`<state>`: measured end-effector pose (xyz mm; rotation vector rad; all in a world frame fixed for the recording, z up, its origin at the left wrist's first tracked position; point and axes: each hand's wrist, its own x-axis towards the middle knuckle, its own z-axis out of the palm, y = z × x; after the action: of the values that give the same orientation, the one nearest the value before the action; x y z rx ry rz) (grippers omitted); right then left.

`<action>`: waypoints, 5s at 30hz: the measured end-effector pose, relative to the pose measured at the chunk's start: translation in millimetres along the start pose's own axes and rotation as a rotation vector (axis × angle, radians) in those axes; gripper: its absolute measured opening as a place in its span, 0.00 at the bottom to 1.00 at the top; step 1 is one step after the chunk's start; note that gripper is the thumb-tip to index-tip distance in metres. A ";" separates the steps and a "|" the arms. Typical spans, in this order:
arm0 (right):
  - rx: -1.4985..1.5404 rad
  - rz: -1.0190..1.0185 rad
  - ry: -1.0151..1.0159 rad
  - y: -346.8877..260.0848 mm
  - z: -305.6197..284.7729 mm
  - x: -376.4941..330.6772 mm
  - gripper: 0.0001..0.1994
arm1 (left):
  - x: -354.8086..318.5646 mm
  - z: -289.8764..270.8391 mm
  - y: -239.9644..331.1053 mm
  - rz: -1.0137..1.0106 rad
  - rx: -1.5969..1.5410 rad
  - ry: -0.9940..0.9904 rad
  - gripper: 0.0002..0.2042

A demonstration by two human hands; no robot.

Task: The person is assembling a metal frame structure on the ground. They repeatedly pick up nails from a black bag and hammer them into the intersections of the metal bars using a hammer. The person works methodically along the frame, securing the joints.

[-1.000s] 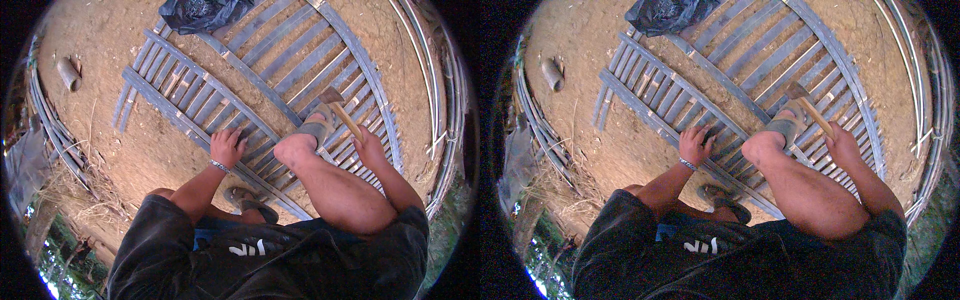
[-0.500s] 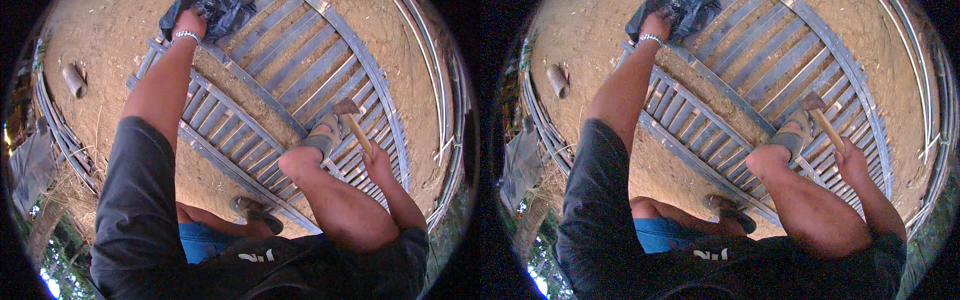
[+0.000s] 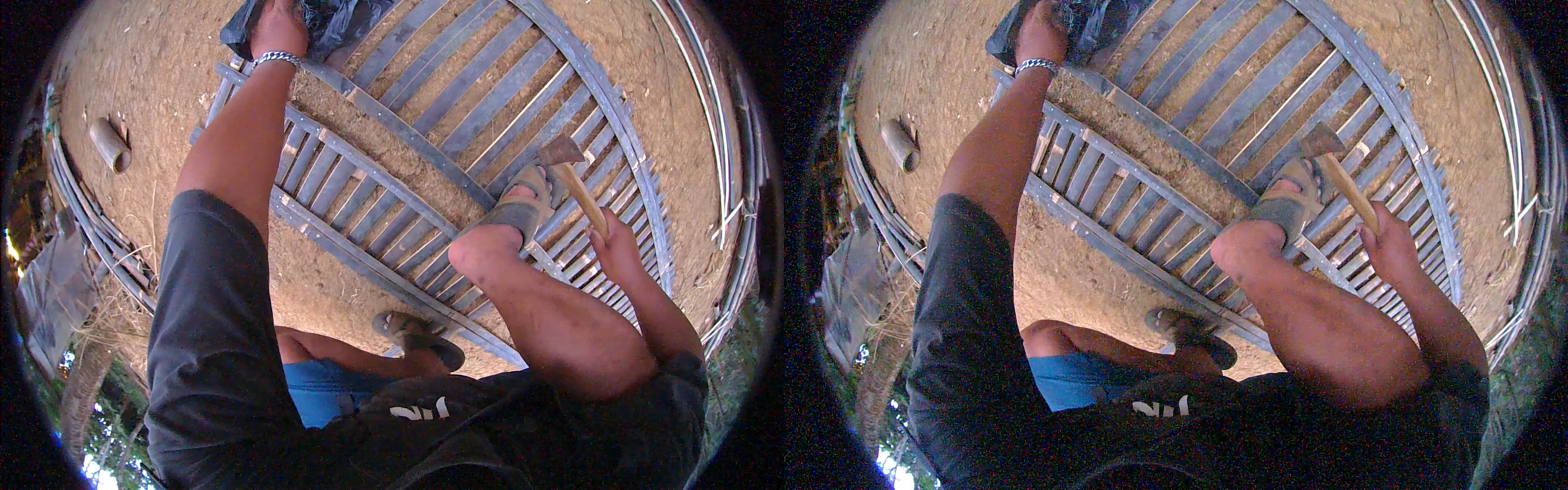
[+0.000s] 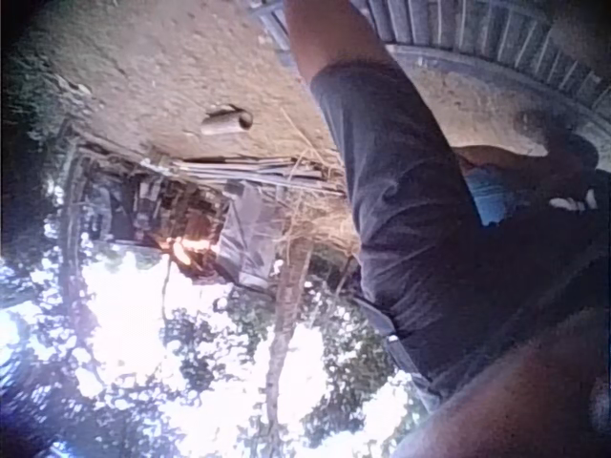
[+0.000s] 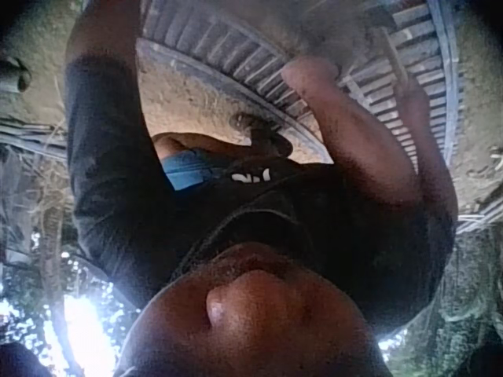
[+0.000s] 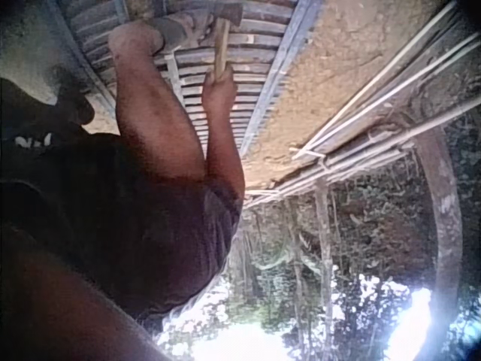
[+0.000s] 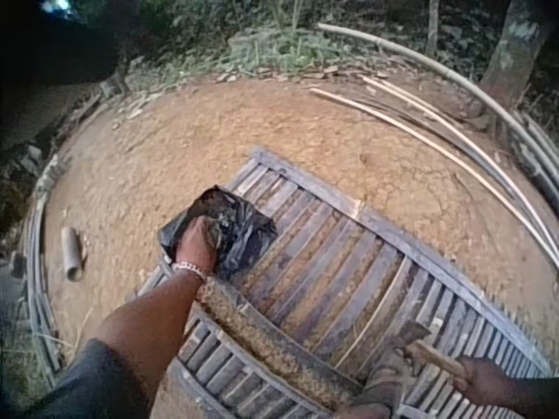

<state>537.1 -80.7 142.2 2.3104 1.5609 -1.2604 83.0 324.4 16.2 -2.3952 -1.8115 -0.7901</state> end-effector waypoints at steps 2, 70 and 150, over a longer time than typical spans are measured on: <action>0.004 0.012 -0.003 3.2 1.8 1.0 0.16 | 9.5 -8.6 8.6 0.021 -0.069 -0.086 0.10; 0.038 -0.135 -0.273 -102.9 17.1 36.7 0.19 | -336.9 -75.0 149.8 -0.159 -0.519 -0.250 0.09; -0.587 -0.927 -0.342 -96.0 7.3 83.6 0.26 | -199.2 -28.2 111.4 0.074 -0.049 -0.522 0.35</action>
<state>467.7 23.0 116.4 0.9554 2.4947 -0.9899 135.9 102.3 -11.7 -2.8804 -1.8456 -0.2084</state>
